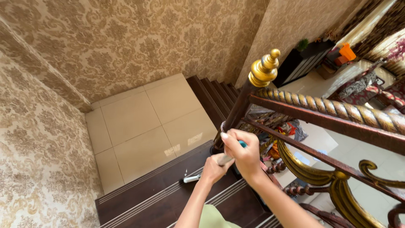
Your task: The person sweeps the stairs using a squeegee-like broom, moving dust and debris down from one step to the next while navigating around the banister.
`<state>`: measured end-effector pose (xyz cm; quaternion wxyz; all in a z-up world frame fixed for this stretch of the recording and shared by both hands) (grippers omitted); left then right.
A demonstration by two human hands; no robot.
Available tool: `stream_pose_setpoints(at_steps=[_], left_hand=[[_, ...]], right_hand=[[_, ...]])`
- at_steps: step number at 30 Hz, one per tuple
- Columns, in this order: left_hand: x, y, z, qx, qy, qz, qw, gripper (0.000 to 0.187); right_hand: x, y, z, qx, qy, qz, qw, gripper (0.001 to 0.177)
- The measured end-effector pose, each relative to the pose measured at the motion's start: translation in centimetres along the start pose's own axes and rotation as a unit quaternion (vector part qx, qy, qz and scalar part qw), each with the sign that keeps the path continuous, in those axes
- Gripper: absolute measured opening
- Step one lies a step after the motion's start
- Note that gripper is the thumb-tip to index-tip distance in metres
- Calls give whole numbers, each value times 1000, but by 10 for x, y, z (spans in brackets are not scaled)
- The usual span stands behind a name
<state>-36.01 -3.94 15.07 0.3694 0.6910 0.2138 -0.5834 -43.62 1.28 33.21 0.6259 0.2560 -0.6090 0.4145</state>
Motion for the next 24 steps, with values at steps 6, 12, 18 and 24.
stream_pose_setpoints(at_steps=[6, 12, 18, 24], left_hand=[[57, -7, 9, 38, 39, 98, 994, 39], [104, 18, 9, -50, 0, 62, 997, 21], [98, 22, 7, -104, -74, 176, 976, 15], [33, 30, 1, -84, -19, 6, 996, 15]], right_hand=[[-11, -23, 33, 177, -66, -30, 981, 37], [-67, -29, 10, 247, -88, -37, 964, 36], [-62, -34, -18, 270, 15, -68, 960, 40], [-19, -27, 3, 159, 13, -23, 987, 35]])
Point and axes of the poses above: each hand's wrist, its own z-axis towards the middle knuckle, its own y-axis out of the back of the hand, x = y × z, the point moved 4 cm from there along z, towards the middle knuckle
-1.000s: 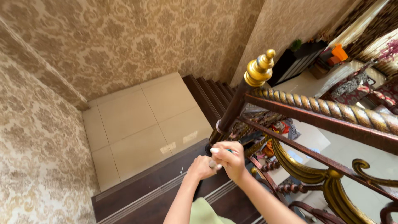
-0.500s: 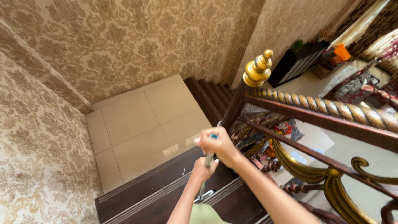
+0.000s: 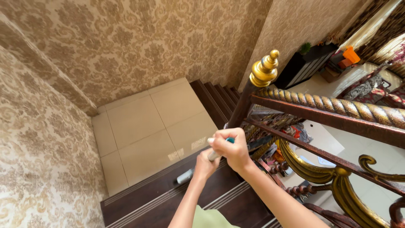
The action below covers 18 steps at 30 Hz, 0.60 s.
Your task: The person sweeps the stairs using a squeegee-like broom, moving dust and debris down from one step to the next while navigating around the banister.
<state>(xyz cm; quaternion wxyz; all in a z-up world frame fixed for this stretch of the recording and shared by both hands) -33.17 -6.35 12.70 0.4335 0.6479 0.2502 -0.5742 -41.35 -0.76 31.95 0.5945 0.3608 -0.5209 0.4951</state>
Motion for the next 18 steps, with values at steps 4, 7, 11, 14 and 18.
stream_pose_setpoints(at_steps=[4, 7, 11, 14, 18], left_hand=[[21, -12, -11, 24, -9, 6, 1000, 18], [76, -25, -25, 39, 29, 35, 998, 27], [105, -21, -21, 16, -24, 97, 995, 16], [78, -16, -17, 20, -82, 54, 995, 17], [30, -15, -6, 53, -56, 64, 995, 15]], right_hand=[[-5, -7, 8, -25, -41, 78, 996, 38], [-26, -22, -3, -20, -35, 27, 999, 35], [-41, -25, -27, 45, 64, -14, 997, 33], [-44, -19, -50, 37, 97, -33, 994, 34], [-30, 7, -45, -6, 15, -63, 998, 30]])
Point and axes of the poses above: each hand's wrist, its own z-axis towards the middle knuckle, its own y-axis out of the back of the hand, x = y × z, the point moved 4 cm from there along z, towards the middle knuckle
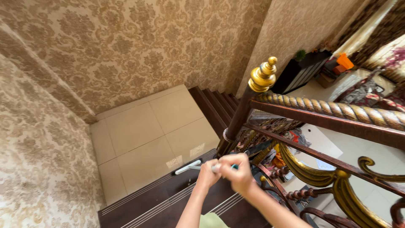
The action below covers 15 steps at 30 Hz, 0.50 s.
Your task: The person sweeps the stairs using a squeegee-like broom, moving dust and debris down from one step to the next while navigating around the banister.
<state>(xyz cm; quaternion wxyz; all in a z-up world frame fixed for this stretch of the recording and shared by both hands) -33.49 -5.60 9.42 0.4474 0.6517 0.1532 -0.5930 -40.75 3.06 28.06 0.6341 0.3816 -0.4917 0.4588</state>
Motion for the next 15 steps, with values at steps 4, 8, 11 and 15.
stream_pose_setpoints(at_steps=[4, 8, 11, 15], left_hand=[[-41, -13, 16, 7, 81, -21, 996, 21], [-43, -47, 24, 107, 67, -107, 986, 26], [-18, -77, 11, 130, 83, -80, 985, 35], [-9, -78, 5, 51, 21, -85, 995, 23]], right_hand=[[34, 41, 22, -36, 27, 49, 998, 31], [39, 54, 36, -80, -12, 134, 988, 39], [21, 51, 35, -69, -4, 87, 994, 35], [0, 53, 14, 26, 90, -55, 994, 35]])
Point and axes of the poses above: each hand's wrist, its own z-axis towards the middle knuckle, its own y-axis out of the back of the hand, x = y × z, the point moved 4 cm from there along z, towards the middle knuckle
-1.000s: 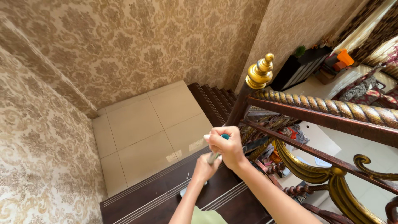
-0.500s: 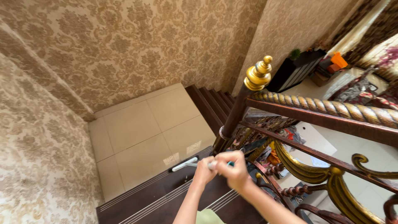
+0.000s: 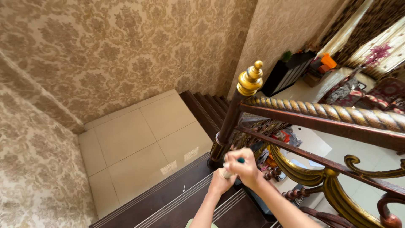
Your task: The person sweeps the stairs using a squeegee-like broom, moving dust and debris down from one step to the next while navigating around the banister.
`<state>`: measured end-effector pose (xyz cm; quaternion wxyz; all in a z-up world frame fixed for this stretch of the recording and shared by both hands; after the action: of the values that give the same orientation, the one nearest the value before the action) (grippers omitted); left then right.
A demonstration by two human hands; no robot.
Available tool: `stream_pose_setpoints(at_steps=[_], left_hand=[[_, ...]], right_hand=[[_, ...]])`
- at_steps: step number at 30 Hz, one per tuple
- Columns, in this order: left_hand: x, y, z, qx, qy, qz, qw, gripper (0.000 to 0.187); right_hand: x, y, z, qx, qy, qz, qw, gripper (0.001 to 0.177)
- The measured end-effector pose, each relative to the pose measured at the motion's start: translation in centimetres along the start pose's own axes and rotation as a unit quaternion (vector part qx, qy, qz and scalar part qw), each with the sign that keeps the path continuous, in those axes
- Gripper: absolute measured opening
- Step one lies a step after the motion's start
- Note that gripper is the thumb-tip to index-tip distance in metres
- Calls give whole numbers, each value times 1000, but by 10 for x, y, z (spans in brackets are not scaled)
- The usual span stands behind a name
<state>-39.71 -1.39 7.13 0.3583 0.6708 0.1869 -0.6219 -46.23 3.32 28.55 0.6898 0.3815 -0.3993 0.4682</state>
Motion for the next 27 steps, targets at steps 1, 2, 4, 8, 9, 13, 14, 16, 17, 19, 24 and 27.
stream_pose_setpoints(at_steps=[1, 2, 4, 8, 9, 13, 14, 16, 17, 19, 24, 27], left_hand=[[0, 2, -4, 2, 0, -2, 1000, 23], [1, 6, -8, -15, 15, -20, 1000, 23], [-4, 8, 18, -42, 14, -41, 998, 23], [-8, -3, 27, 3, -7, 73, 997, 26], [-16, -5, 34, 21, -10, 52, 998, 30], [-41, -13, 39, 54, 40, 36, 997, 30], [-43, -17, 38, 79, 53, 23, 995, 28], [-42, -24, 41, 103, 64, 11, 993, 27], [-37, -30, 39, 128, 70, 19, 989, 29], [-25, -36, 34, 154, 74, 28, 985, 32], [-17, -17, 35, 188, 30, 120, 974, 26], [-19, 0, 31, 126, 59, 156, 978, 14]], right_hand=[[-6, -1, -9, 7, -21, 55, 998, 37], [-9, -3, -19, 14, -43, 109, 993, 39], [-9, 4, -20, 1, -20, 85, 996, 31], [-1, 28, -21, -62, -90, 70, 991, 31], [5, 34, -16, -63, -89, 70, 992, 31], [18, 58, 4, -126, -91, 129, 979, 34], [17, 61, 9, -133, -93, 159, 974, 37], [11, 61, 18, -138, -83, 163, 973, 36], [8, 61, 19, -143, -77, 166, 973, 36], [-2, 48, 10, -141, -113, 129, 975, 26], [-14, 27, -22, -75, -116, 82, 987, 31], [-17, 14, -34, -75, -54, 125, 988, 32]])
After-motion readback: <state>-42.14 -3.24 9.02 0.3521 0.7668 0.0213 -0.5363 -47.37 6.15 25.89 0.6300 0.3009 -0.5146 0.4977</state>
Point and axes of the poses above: each hand's wrist, its own z-axis towards the middle knuckle, its own y-axis out of the back of the hand, x = y × z, the point moved 4 cm from there along z, towards the middle knuckle
